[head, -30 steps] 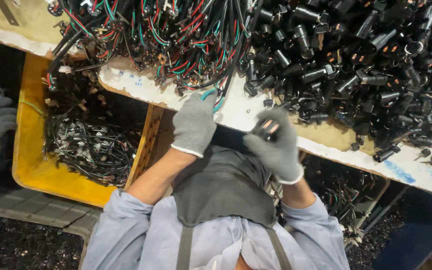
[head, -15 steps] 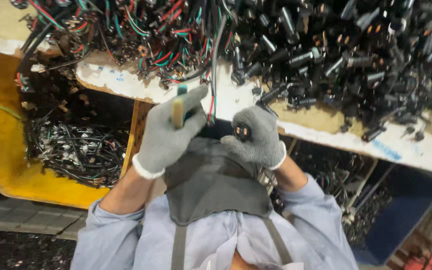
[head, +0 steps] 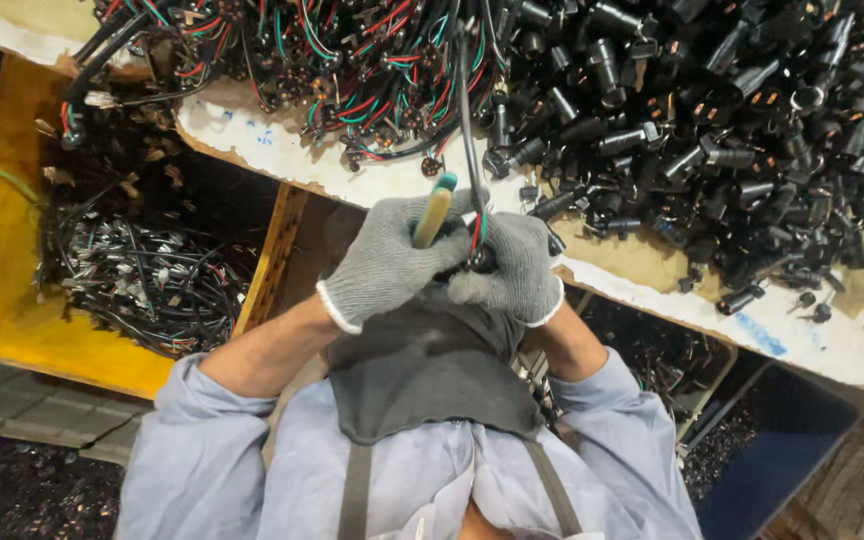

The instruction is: The person, wearing gloves, sorts wire harnesses with connectors from a work surface into yellow bins, using a red-handled brush to sweep and gather the wires. They lift bundles of harnesses and place them into the bins, then use teal-handled pliers to cut and trim wire ends.

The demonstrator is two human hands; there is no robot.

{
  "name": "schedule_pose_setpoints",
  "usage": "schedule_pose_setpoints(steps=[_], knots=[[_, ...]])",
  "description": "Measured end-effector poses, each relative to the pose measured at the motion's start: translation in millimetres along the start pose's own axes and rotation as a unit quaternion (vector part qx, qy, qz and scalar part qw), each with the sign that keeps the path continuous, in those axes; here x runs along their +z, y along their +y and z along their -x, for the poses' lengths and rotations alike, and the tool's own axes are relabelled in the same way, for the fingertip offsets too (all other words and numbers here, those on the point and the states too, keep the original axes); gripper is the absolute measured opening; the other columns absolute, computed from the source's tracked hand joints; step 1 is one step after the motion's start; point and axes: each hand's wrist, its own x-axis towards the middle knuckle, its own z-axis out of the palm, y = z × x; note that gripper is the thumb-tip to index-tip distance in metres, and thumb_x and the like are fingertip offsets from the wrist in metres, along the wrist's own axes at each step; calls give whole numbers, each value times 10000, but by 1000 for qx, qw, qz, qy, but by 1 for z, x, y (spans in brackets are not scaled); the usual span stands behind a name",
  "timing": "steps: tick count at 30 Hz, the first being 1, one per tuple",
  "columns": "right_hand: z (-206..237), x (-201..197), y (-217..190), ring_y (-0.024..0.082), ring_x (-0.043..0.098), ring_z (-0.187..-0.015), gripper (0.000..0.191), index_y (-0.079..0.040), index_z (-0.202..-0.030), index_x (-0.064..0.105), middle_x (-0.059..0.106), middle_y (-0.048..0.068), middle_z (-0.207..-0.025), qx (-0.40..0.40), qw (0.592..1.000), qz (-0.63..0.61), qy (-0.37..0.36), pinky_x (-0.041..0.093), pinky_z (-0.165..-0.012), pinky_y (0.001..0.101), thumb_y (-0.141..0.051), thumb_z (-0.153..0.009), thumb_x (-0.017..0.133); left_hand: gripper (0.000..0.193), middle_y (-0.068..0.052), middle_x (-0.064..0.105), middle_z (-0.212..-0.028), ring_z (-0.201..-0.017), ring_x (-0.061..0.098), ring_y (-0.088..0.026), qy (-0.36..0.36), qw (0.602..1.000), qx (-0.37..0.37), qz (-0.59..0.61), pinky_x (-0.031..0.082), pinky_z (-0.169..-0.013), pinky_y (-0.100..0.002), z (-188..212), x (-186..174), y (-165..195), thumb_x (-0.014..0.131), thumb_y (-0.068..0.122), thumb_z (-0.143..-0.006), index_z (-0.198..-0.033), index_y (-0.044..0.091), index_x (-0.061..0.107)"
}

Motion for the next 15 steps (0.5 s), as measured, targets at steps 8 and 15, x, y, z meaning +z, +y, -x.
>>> schedule_pose_setpoints(steps=[8,15], knots=[[0,2,-18,333,641,-638,435,-116,-794,649,617,85,-677,1,997,69,-31,494,-601,437,-522,-833,800,316,-72,707,-1005,-872,696,-182,182,892,263,318,561,-791,-326,41,-22,16,760,164,-907,-1198,56,699],[-9,18,-41,325,583,-621,323,-121,-801,636,585,85,-669,-164,958,176,-158,441,-578,453,-396,-671,746,275,-79,693,-1002,-883,697,-262,-109,939,307,107,573,-799,-382,65,32,-43,731,236,-914,-1127,82,651]])
